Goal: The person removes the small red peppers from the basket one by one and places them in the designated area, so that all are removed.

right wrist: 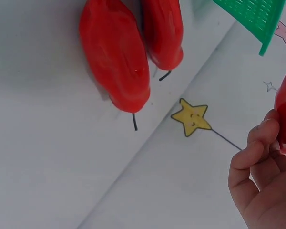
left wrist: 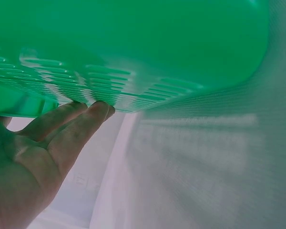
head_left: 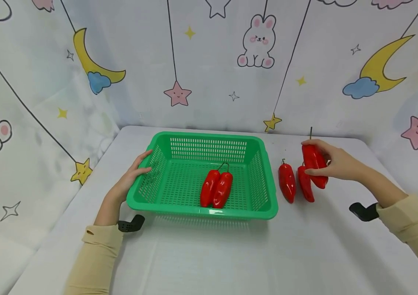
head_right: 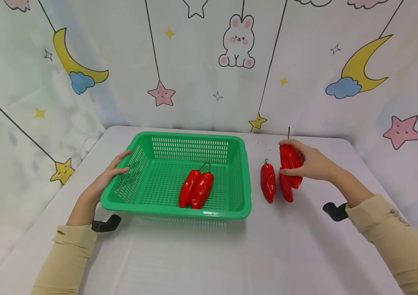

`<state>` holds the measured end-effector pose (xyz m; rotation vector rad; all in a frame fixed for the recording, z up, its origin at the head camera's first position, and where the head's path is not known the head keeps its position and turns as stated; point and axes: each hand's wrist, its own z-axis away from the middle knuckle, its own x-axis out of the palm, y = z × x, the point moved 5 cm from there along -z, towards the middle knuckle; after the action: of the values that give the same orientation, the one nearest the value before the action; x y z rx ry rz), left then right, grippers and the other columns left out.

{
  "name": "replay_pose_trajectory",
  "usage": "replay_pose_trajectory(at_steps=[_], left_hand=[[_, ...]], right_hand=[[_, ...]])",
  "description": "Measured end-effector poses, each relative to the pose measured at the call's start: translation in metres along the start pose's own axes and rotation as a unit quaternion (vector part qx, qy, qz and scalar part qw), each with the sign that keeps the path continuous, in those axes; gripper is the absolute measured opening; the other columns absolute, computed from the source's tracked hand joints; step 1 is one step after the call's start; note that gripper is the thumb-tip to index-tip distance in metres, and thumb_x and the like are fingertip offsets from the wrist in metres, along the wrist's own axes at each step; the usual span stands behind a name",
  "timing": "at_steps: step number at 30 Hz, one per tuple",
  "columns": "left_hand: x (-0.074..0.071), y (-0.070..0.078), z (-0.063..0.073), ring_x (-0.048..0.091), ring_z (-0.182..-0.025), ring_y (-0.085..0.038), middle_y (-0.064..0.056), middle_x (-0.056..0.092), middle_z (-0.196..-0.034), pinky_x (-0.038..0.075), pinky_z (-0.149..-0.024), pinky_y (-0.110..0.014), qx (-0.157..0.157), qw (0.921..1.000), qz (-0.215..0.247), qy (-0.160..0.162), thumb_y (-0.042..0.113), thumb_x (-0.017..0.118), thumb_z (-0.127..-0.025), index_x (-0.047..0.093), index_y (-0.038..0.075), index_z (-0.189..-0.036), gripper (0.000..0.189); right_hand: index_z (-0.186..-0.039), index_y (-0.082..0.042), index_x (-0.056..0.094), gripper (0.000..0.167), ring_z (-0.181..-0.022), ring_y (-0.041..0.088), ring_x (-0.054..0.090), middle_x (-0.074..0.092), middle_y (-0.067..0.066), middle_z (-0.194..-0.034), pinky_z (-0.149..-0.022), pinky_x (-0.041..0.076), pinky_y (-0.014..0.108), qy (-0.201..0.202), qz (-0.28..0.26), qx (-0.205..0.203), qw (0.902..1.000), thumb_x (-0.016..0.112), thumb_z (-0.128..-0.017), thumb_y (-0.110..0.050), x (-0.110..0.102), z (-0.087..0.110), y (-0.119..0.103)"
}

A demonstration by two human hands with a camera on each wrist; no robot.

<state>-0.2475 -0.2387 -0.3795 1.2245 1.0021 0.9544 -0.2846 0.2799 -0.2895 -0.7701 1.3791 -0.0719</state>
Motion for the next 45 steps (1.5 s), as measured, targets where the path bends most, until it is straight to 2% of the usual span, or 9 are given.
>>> replay_pose_trajectory(at_steps=[3,11,25,33,38,45], left_hand=[[0.0,-0.001,0.0,0.016,-0.129,-0.035,-0.001,-0.008,-0.151,0.033,-0.092,-0.042,0.0,1.0,0.002,-0.001,0.024,0.038,-0.098,0.008,0.025,-0.148,0.059],[-0.001,-0.002,0.001,0.02,-0.127,-0.036,-0.003,-0.005,-0.151,0.039,-0.086,-0.032,0.0,1.0,0.005,-0.001,0.024,0.039,-0.098,0.009,0.027,-0.148,0.058],[-0.001,-0.002,0.001,0.023,-0.125,-0.036,-0.004,-0.003,-0.151,0.041,-0.084,-0.032,-0.006,0.9999,0.013,-0.001,0.024,0.038,-0.098,0.008,0.028,-0.148,0.058],[-0.001,-0.002,0.0,0.016,-0.13,-0.036,0.001,-0.01,-0.151,0.032,-0.092,-0.044,-0.003,1.0,0.003,0.002,0.024,0.039,-0.098,0.009,0.027,-0.148,0.058],[-0.001,0.0,-0.001,0.015,-0.13,-0.035,0.001,-0.01,-0.151,0.032,-0.093,-0.046,-0.003,1.0,0.0,0.005,0.022,0.038,-0.098,0.009,0.026,-0.148,0.058],[0.0,0.001,0.0,0.002,-0.135,-0.032,0.002,-0.011,-0.151,0.023,-0.098,-0.053,0.002,0.9999,-0.009,0.007,0.022,0.038,-0.098,0.009,0.025,-0.148,0.058]], right_hand=[[-0.136,-0.013,0.031,0.085,-0.097,0.037,0.046,0.046,0.018,-0.113,-0.059,0.052,0.037,-0.003,-0.003,0.006,1.0,0.08,-0.067,-0.019,0.001,0.002,0.002],[-0.136,-0.011,0.031,0.086,-0.097,0.037,0.046,0.046,0.018,-0.113,-0.059,0.052,0.037,-0.005,0.001,0.006,1.0,0.081,-0.066,-0.019,0.002,0.004,0.005],[-0.135,-0.009,0.031,0.086,-0.097,0.038,0.046,0.046,0.019,-0.112,-0.058,0.051,0.035,-0.004,0.008,0.011,0.9999,0.081,-0.065,-0.019,-0.001,0.009,0.016],[-0.135,-0.009,0.03,0.088,-0.098,0.04,0.044,0.044,0.02,-0.113,-0.059,0.051,0.04,-0.003,0.003,0.016,0.9999,0.082,-0.065,-0.018,-0.002,0.01,0.024],[-0.136,-0.009,0.029,0.087,-0.099,0.041,0.043,0.043,0.021,-0.114,-0.059,0.051,0.041,-0.005,0.004,0.019,0.9998,0.081,-0.066,-0.02,-0.003,0.01,0.028],[-0.137,-0.008,0.028,0.089,-0.102,0.044,0.04,0.041,0.024,-0.116,-0.06,0.051,0.042,-0.013,0.005,0.039,0.9991,0.081,-0.067,-0.022,-0.001,0.013,0.033]])
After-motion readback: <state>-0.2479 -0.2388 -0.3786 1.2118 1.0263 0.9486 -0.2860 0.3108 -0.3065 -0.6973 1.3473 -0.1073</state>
